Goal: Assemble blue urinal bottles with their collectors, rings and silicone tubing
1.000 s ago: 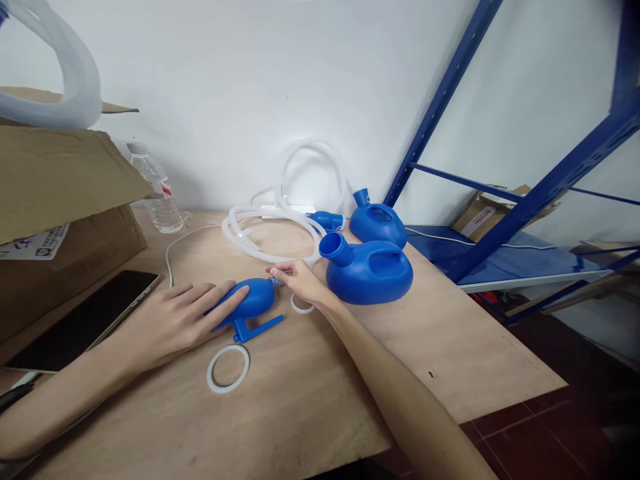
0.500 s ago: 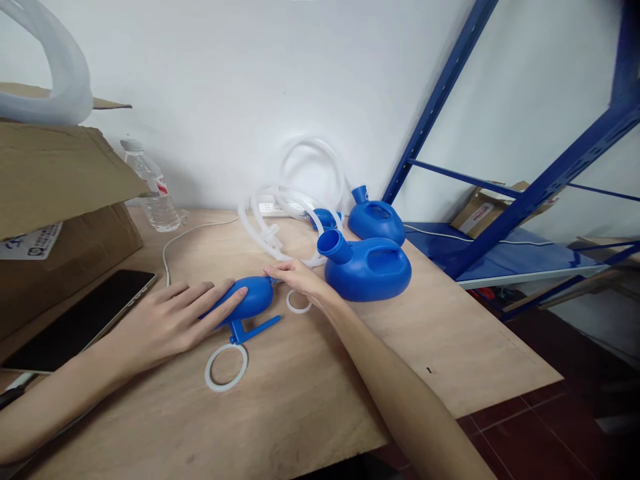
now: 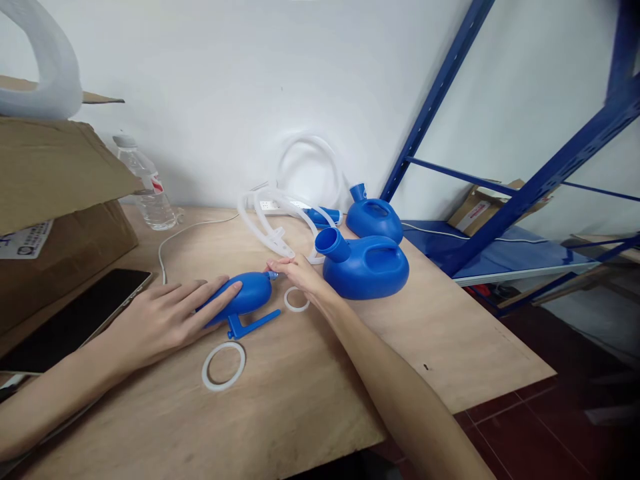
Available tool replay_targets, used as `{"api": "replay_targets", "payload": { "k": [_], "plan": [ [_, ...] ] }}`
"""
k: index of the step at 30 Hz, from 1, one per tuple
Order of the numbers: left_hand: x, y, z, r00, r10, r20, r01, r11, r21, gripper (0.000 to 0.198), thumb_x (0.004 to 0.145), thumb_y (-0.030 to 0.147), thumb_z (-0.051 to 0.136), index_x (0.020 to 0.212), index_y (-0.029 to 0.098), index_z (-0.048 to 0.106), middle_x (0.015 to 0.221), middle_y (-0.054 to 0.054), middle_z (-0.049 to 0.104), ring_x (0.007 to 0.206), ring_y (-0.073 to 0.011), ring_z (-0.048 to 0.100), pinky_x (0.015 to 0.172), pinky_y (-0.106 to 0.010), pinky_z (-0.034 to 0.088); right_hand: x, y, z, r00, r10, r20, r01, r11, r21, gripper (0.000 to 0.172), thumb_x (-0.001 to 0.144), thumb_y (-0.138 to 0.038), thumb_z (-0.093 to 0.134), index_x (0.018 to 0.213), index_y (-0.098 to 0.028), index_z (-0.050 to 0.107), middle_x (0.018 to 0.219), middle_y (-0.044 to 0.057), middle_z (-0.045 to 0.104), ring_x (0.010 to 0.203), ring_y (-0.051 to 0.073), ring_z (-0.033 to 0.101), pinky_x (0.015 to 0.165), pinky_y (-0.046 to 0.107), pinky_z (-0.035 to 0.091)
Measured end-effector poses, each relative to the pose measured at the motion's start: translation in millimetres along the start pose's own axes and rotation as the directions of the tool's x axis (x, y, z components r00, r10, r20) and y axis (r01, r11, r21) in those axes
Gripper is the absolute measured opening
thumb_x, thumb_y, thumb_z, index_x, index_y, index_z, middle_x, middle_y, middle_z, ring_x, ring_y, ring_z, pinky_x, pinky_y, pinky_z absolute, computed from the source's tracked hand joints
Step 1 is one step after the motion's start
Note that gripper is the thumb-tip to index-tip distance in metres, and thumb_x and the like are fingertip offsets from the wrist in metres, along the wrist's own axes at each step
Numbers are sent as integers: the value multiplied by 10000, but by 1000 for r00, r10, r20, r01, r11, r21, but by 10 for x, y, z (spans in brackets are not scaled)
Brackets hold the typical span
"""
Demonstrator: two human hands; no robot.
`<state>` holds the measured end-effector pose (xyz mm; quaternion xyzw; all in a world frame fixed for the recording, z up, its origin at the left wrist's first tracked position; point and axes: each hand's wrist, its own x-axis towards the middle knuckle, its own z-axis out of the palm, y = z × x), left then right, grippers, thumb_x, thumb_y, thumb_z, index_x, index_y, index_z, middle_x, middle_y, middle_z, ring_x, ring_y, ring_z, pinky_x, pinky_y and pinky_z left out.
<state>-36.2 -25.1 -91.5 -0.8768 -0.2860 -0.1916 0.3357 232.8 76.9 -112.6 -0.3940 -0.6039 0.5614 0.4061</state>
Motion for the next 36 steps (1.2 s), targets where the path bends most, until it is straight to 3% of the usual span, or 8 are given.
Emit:
{"api": "replay_targets", "payload": {
  "k": [7, 13, 20, 23, 28, 32, 34, 36],
  "plan": [
    [-139, -166, -20, 957, -277, 85, 288, 945, -156, 698, 1039, 569, 465, 1659, 317, 268, 1311, -80, 748, 872, -267, 773, 707, -382, 595, 45, 53, -311, 980, -160, -121, 130, 966, -222, 374, 952, -505, 602, 859, -210, 813, 884, 15, 791, 1019, 242, 691, 995, 343, 465],
    [-138, -179, -8, 916, -380, 131, 402, 857, -322, 649, 994, 555, 558, 1582, 328, 406, 1243, -56, 780, 841, -216, 779, 683, -299, 590, -22, 21, -175, 956, -292, -35, 253, 878, -406, 318, 1026, -424, 558, 1120, -228, 791, 1171, 70, 778, 1228, 248, 639, 1093, 375, 431],
    [-27, -69, 11, 881, -454, 131, 466, 788, -402, 530, 957, 575, 598, 1411, 305, 551, 1101, -36, 807, 775, -200, 763, 681, -271, 558, -173, -83, -66, 800, -394, 452, 584, 338, -738, 329, 925, -180, 645, 1253, -172, 671, 1284, 119, 709, 1227, 256, 598, 1089, 411, 416],
    [39, -26, -61, 860, -491, 139, 502, 764, -405, 482, 955, 600, 598, 1297, 261, 585, 974, -22, 792, 670, -174, 715, 628, -261, 530, -183, -131, 17, 842, -343, 416, 499, 203, -843, 246, 896, -234, 702, 1130, -159, 684, 1159, 126, 749, 1090, 278, 661, 901, 372, 460],
    [206, 74, -267, 796, -574, 193, 595, 681, -427, 414, 945, 605, 592, 1138, 240, 630, 700, 50, 671, 524, -144, 589, 581, -277, 475, -172, -240, 186, 920, -300, 251, 300, 131, -945, 151, 977, -252, 621, 982, -173, 750, 943, 127, 803, 912, 274, 728, 658, 341, 353],
    [292, 111, -320, 616, -723, 313, 752, 422, -506, 423, 862, 633, 669, 961, 222, 634, 557, 75, 537, 460, -125, 492, 486, -267, 421, -148, -230, 215, 904, -358, 232, 306, 166, -937, 232, 1015, -246, 559, 1009, -152, 771, 939, 151, 809, 875, 280, 736, 623, 341, 311],
    [271, 91, -249, 504, -726, 469, 775, 140, -616, 407, 907, 616, 620, 877, 211, 590, 536, 60, 530, 436, -128, 498, 412, -253, 392, -135, -191, 204, 893, -394, 218, 308, 179, -934, 270, 1034, -255, 531, 973, -150, 771, 911, 154, 804, 843, 269, 726, 623, 339, 309],
    [210, 48, -133, 485, -595, 641, 719, -146, -680, 416, 1001, 570, 464, 798, 213, 530, 528, 22, 556, 388, -123, 476, 334, -239, 329, -122, -148, 191, 877, -431, 214, 313, 174, -934, 305, 1047, -271, 511, 927, -155, 766, 865, 149, 790, 807, 255, 706, 626, 338, 312]
  ]
}}
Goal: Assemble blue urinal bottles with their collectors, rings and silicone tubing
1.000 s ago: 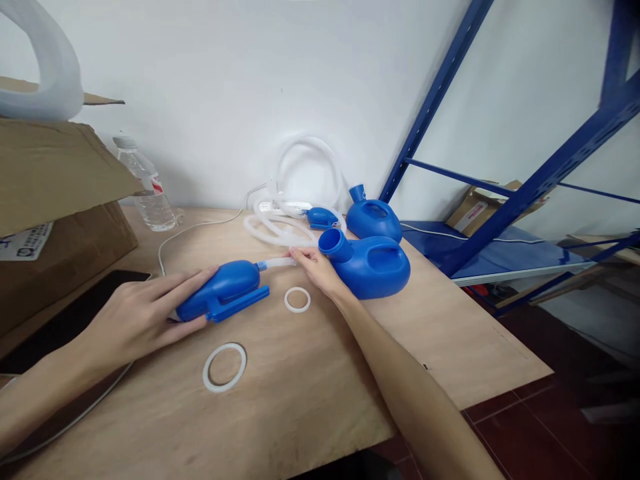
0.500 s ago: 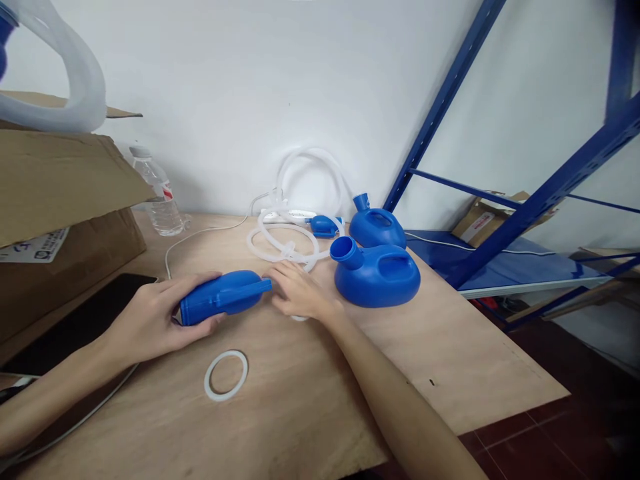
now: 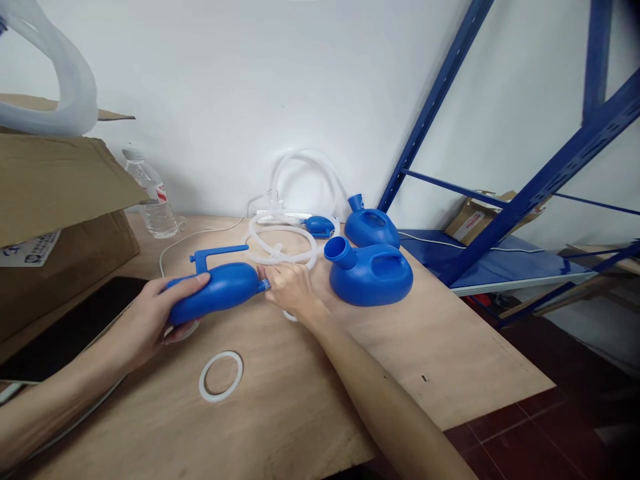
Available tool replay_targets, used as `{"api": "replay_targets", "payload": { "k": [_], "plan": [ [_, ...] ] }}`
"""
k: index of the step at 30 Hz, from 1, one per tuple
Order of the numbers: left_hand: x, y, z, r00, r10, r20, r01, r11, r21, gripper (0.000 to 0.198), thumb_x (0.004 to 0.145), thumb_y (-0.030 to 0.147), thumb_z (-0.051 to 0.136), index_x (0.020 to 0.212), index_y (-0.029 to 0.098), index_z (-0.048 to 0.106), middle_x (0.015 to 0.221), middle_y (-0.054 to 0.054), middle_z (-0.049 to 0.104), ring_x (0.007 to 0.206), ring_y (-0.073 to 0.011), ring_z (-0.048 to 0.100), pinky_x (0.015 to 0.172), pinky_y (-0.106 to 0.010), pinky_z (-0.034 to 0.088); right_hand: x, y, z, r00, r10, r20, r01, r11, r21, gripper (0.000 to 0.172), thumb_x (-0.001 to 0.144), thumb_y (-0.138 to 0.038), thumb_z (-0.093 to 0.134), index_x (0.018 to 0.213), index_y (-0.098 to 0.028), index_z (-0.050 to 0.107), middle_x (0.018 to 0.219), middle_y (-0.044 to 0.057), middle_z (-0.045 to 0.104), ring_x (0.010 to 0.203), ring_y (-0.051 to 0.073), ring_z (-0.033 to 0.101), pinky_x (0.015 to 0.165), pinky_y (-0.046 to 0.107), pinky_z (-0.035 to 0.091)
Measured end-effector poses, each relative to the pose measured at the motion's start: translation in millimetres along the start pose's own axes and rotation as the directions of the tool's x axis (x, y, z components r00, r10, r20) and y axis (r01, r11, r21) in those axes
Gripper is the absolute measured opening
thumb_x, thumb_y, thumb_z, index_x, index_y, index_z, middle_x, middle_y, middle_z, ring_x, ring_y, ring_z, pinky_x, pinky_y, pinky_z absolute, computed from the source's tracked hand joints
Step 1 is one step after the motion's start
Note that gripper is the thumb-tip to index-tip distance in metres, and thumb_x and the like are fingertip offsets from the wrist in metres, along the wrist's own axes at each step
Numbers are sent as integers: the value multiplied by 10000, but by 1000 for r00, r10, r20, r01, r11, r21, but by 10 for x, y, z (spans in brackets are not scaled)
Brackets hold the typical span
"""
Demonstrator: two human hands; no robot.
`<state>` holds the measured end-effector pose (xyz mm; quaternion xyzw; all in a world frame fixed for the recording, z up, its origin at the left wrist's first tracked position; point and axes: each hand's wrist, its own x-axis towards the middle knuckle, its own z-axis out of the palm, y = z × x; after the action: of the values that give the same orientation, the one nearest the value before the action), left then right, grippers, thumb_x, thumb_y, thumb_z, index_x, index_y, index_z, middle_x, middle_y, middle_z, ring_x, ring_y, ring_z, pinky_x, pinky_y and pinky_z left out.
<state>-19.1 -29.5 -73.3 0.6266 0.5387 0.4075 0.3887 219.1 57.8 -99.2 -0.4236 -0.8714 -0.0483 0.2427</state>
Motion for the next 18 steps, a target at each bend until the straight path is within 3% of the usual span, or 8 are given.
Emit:
{"api": "replay_targets", "payload": {
  "k": [3, 5, 10, 13, 14, 16, 18],
  "plan": [
    [91, -164, -50, 963, -89, 255, 138, 973, -183, 472, 1045, 548, 291, 756, 228, 483, 550, -25, 596, 344, -103, 391, 279, -229, 240, -7, 28, 50, 998, -23, -53, 22, 999, -24, 334, 1056, -279, 491, 876, -171, 751, 817, 129, 768, 769, 233, 669, 634, 337, 318],
    [118, -194, -71, 942, -133, 309, 198, 961, -191, 474, 1045, 564, 256, 766, 240, 460, 549, -16, 583, 344, -94, 345, 276, -224, 225, -4, 41, 64, 996, -39, -76, 36, 999, -41, 328, 1053, -270, 494, 854, -184, 740, 796, 113, 755, 758, 222, 648, 639, 335, 320],
    [84, 39, -53, 968, -156, 199, 171, 984, -57, 514, 1027, 595, 289, 713, 233, 475, 538, -31, 575, 355, -100, 358, 298, -244, 258, 11, 78, 7, 994, -84, -69, 81, 996, -47, 345, 1055, -267, 466, 864, -183, 741, 773, 101, 734, 733, 221, 620, 642, 345, 322],
    [31, 218, -50, 981, -180, 78, 174, 982, 79, 550, 1003, 621, 362, 714, 199, 566, 522, -19, 553, 376, -112, 402, 334, -254, 287, 16, 105, -45, 993, -116, -19, 114, 992, -60, 244, 987, -211, 521, 931, -168, 755, 798, 102, 737, 749, 230, 621, 637, 341, 328],
    [15, 257, -62, 989, -146, 35, 140, 982, 129, 539, 987, 633, 414, 764, 185, 615, 549, -12, 571, 406, -122, 444, 355, -252, 312, 18, 112, -57, 992, -124, 4, 124, 990, -62, 201, 950, -198, 557, 944, -164, 756, 811, 103, 743, 755, 232, 625, 633, 337, 327],
    [-9, 293, -113, 999, 32, -29, -22, 954, 298, 501, 934, 658, 548, 886, 179, 688, 629, 0, 631, 487, -147, 536, 411, -251, 384, 22, 117, -74, 991, -127, 47, 130, 989, -65, 155, 888, -192, 619, 952, -157, 756, 838, 109, 759, 767, 239, 638, 621, 332, 319],
    [-15, 287, -196, 962, 269, 34, -248, 823, 510, 467, 883, 647, 657, 990, 198, 727, 654, 20, 662, 508, -157, 570, 461, -254, 434, 27, 110, -93, 988, -126, 86, 132, 989, -70, 144, 870, -194, 651, 952, -152, 761, 860, 114, 776, 781, 243, 660, 613, 329, 304]
  ]
}}
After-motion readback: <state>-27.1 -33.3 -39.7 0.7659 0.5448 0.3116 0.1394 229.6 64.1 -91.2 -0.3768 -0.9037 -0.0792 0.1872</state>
